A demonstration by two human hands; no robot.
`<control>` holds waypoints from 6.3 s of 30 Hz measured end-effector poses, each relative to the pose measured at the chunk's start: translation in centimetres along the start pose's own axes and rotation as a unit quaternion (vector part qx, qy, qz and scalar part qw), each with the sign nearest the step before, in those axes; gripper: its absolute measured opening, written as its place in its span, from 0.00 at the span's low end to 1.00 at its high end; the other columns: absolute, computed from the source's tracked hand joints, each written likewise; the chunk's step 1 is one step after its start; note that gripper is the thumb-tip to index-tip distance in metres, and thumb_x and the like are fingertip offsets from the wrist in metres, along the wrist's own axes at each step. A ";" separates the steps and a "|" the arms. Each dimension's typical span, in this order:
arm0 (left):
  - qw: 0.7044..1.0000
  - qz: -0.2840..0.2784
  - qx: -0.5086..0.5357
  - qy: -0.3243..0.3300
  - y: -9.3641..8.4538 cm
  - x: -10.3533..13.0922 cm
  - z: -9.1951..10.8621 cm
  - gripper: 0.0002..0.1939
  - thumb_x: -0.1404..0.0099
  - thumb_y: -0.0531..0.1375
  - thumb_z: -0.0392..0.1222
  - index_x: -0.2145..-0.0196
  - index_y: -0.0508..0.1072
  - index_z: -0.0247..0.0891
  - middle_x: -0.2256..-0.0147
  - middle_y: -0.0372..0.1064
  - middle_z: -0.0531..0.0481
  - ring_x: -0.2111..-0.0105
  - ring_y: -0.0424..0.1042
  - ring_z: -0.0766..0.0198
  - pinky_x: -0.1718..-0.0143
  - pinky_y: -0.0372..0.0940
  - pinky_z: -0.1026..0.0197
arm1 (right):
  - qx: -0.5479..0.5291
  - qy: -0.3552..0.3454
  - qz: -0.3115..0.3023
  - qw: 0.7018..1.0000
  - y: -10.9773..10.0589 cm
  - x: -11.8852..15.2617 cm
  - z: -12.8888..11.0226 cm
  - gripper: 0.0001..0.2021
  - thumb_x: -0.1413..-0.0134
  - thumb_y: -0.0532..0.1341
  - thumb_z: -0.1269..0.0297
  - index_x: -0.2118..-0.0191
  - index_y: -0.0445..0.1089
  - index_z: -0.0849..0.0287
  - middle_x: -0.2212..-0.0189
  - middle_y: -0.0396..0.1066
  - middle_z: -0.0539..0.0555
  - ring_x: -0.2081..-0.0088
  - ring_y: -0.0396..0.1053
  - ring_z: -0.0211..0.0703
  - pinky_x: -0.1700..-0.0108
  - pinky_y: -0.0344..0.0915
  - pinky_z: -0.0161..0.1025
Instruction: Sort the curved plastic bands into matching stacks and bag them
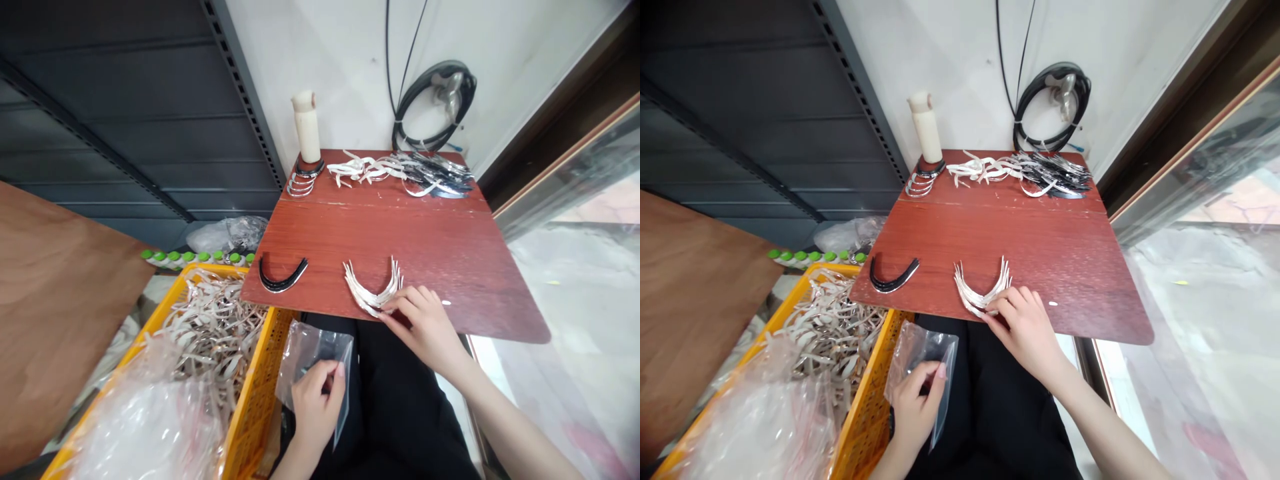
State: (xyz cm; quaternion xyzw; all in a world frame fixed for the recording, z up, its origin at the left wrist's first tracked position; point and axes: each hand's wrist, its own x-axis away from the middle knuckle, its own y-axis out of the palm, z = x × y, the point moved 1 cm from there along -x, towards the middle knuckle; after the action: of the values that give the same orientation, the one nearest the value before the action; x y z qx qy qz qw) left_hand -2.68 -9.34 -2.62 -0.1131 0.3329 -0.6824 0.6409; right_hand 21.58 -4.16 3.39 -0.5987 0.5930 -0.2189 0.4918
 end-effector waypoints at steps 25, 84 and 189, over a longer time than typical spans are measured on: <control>1.000 -0.002 -0.023 0.008 0.4 0.2 -0.3 0.10 0.31 0.57 0.40 0.70 0.74 0.39 0.79 0.66 0.57 0.80 0.66 0.72 0.74 0.60 0.69 | 0.029 -0.043 -0.031 0.998 -0.8 -1.1 0.7 0.09 0.43 0.66 0.62 0.58 0.69 0.55 0.56 0.71 0.56 0.55 0.64 0.53 0.55 0.58 0.48; 0.972 -0.179 -0.144 0.037 -2.8 0.5 0.8 0.48 0.44 0.53 0.25 0.30 0.39 0.45 0.36 0.54 0.38 0.43 0.68 0.53 0.48 0.70 0.53 | 0.121 -0.320 -0.150 0.928 1.6 6.7 -7.3 0.11 0.39 0.57 0.74 0.52 0.71 0.67 0.70 0.71 0.55 0.68 0.66 0.47 0.62 0.58 0.45; 0.956 -0.272 -0.075 0.083 -2.9 4.1 4.1 0.47 0.41 0.49 0.25 0.29 0.30 0.40 0.29 0.38 0.41 0.32 0.50 0.53 0.36 0.59 0.48 | -0.253 0.120 -0.234 0.931 6.9 8.2 -9.1 0.10 0.39 0.55 0.65 0.65 0.72 0.59 0.70 0.75 0.54 0.70 0.71 0.43 0.67 0.61 0.36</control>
State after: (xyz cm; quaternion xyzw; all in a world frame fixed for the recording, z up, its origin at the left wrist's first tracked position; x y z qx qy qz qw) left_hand -3.25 -14.67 1.10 -0.1903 0.3921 -0.8108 0.3908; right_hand 12.08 -13.44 -1.24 -0.7943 0.5263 -0.2413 0.1840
